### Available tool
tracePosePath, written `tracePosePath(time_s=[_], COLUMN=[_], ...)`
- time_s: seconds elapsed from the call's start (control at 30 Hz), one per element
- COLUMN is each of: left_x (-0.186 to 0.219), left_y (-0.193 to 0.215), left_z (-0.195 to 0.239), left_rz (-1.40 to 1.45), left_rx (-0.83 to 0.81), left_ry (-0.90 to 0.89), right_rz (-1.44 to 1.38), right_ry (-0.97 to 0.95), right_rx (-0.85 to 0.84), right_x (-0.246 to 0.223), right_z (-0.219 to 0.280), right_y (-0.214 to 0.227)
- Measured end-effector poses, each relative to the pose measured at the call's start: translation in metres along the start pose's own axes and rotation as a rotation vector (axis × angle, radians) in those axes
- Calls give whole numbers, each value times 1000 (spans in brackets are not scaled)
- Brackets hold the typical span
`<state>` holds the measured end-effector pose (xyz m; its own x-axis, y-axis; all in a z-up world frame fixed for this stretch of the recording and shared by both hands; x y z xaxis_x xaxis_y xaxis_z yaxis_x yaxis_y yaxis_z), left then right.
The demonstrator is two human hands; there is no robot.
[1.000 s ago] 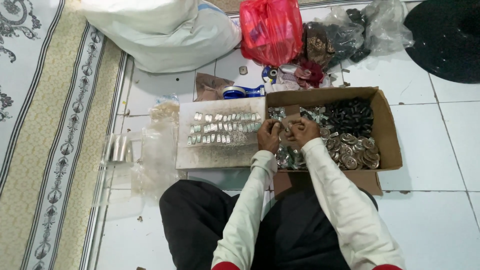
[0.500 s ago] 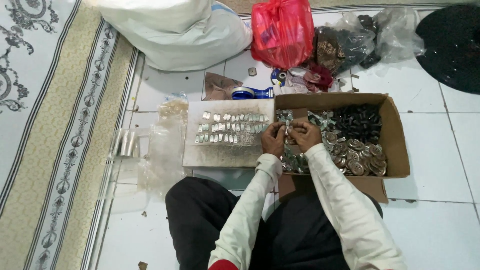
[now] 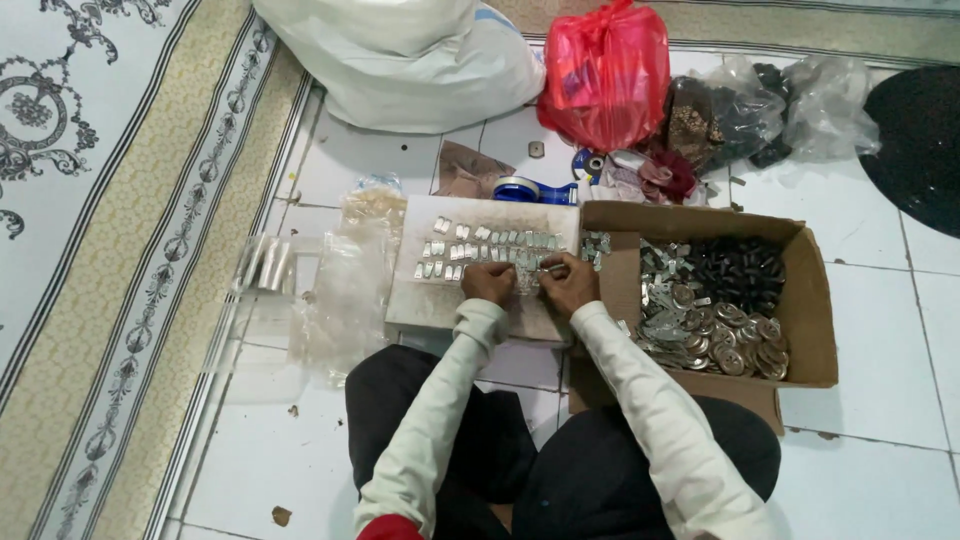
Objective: Sorting and arranging small metal accessories from a bulk box onto a board
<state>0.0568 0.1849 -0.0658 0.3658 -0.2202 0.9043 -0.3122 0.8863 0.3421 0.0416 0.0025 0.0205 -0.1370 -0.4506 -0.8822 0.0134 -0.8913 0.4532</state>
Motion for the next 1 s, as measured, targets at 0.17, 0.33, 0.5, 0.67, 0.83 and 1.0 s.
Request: tracePosePath(time_s=[0.17, 0.33, 0.5, 0.67, 0.83, 1.0], left_x=[-21, 3, 13, 16, 3, 15], left_y=[7, 16, 17, 15, 8, 16], left_z=[-12, -8, -1, 5, -3, 8], left_rz=[-81, -87, -146, -258, -281, -257], left_rx=[-51, -80, -76, -38, -3, 10], left_ry=[38, 58, 8, -35, -60, -131], right_rz=[141, 265, 326, 319, 309, 330], right_ry=[1, -43, -37, -13, 10, 59], right_rx=[-49, -91, -93, -75, -48, -28], right_x=[4, -11, -12, -21, -10, -25], right_z=[-9, -10, -13, -9, -12, 3], right_y=[-29, -37, -43, -41, -37, -21])
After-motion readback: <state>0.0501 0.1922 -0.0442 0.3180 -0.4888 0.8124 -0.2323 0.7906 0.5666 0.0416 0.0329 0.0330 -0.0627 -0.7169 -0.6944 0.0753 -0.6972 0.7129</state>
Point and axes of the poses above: each hand's wrist, its own z-axis away from the middle knuckle, its own y-axis out of the back of the hand, x = y × z, the point moved 3 cm from there along -z, towards the middle knuckle, and after that the axes turned 4 degrees about z, right-handed, at the moved point
